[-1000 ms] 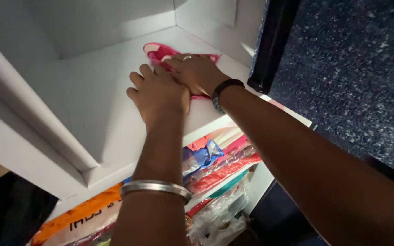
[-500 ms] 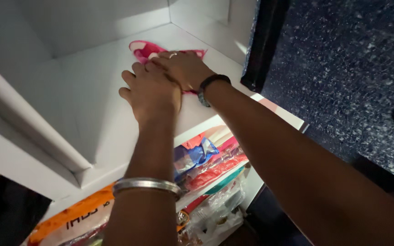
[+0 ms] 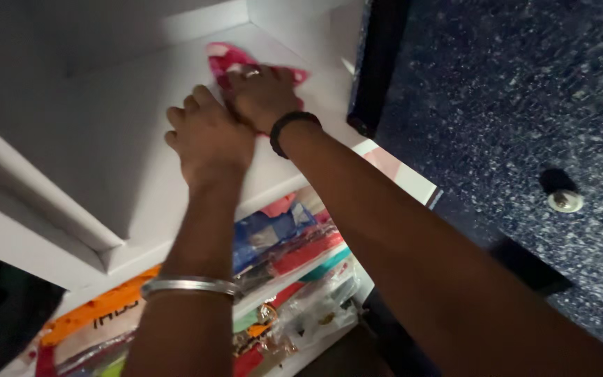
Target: The person wipes the interior surfaces of a white closet shelf using a pink cloth. They reach into the shelf, wipe the bottom and side panels, and continue cleaning different sections of the empty shelf space.
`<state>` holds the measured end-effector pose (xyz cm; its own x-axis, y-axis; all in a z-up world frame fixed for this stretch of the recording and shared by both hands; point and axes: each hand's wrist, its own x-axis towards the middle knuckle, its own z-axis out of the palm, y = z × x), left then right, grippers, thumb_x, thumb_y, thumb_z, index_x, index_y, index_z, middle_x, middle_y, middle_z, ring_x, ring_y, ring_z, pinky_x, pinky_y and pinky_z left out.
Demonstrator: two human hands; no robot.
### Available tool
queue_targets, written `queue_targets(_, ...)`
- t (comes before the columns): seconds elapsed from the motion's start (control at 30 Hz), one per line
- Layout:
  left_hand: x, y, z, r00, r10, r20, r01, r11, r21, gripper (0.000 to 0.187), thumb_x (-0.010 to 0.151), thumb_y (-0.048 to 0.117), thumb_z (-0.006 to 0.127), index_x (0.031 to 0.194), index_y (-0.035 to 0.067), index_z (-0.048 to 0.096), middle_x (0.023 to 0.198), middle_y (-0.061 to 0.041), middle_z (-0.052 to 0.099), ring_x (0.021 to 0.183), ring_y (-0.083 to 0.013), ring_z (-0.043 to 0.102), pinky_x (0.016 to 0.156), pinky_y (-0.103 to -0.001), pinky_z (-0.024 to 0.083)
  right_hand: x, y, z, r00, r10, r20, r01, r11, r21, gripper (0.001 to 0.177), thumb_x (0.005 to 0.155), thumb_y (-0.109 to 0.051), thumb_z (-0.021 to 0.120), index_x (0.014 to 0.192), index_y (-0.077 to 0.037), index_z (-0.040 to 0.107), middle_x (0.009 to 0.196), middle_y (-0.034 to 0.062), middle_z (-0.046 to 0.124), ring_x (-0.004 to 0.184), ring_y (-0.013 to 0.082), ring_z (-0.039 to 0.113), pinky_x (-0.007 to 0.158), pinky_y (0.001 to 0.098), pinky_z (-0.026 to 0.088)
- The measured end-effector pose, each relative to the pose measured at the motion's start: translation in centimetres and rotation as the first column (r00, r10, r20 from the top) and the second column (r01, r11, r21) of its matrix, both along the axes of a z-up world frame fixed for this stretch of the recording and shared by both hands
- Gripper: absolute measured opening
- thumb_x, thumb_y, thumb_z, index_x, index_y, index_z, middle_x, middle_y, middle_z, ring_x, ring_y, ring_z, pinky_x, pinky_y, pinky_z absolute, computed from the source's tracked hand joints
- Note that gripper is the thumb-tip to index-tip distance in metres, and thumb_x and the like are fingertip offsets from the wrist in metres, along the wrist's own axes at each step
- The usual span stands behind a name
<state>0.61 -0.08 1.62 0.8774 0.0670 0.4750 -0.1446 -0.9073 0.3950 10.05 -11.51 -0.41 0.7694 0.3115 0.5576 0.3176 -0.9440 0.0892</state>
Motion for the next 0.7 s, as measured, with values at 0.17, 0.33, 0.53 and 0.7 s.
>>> queue_targets(0.17,0.5,0.4,-0.7,0.999,-0.007,0.039,0.006,1.000,0.011,0.060,0.083,0.025,0.065,0.135,-0.001,0.046,0.128,-0.021,0.059,0.119,-0.0434,0.050,0.097,-0.061,0.042,1.3,-0.1,-0.5,0.927,0.365,-0.089,-0.361,0.931,0.060,0.038,0.094,-0.030,0.058,0.128,-0.016,0.064,0.134,0.0078,0.065,0.129,0.0300,0.056,0.105,0.0504,0.041)
queue_targets(0.33,0.6,0.1,-1.2,0.999,-0.016,0.052,0.012,0.997,0.078,0.064,0.089,0.035,0.067,0.134,-0.003,0.044,0.133,-0.022,0.055,0.120,-0.0452,0.048,0.098,-0.061,0.041,2.6,-0.3,-1.0,0.900,0.436,-0.006,-0.434,0.897,0.086,0.036,0.096,-0.028,0.055,0.129,-0.017,0.065,0.141,0.0056,0.064,0.131,0.0251,0.057,0.106,0.0419,0.043)
queue_targets(0.53,-0.7,0.6,-1.4,0.997,-0.067,0.024,0.067,0.998,-0.009,0.079,0.085,0.033,0.070,0.145,-0.003,0.035,0.134,-0.025,0.049,0.120,-0.0443,0.048,0.097,-0.058,0.043,1.1,2.1,-0.1,0.910,0.331,-0.250,-0.239,0.910,0.338,0.041,0.102,-0.040,0.045,0.134,-0.020,0.061,0.147,0.0021,0.059,0.136,0.0215,0.053,0.112,0.0398,0.039)
queue_targets(0.7,-3.7,3.8,-1.9,0.965,-0.029,0.260,-0.004,0.992,0.124,0.065,0.084,0.030,0.074,0.131,-0.006,0.045,0.133,-0.026,0.051,0.117,-0.0473,0.050,0.094,-0.057,0.046,-1.7,6.5,-0.2,0.887,0.381,-0.259,-0.345,0.922,0.174,0.042,0.096,-0.043,0.048,0.132,-0.025,0.062,0.149,0.0043,0.054,0.139,0.0240,0.049,0.110,0.0455,0.038)
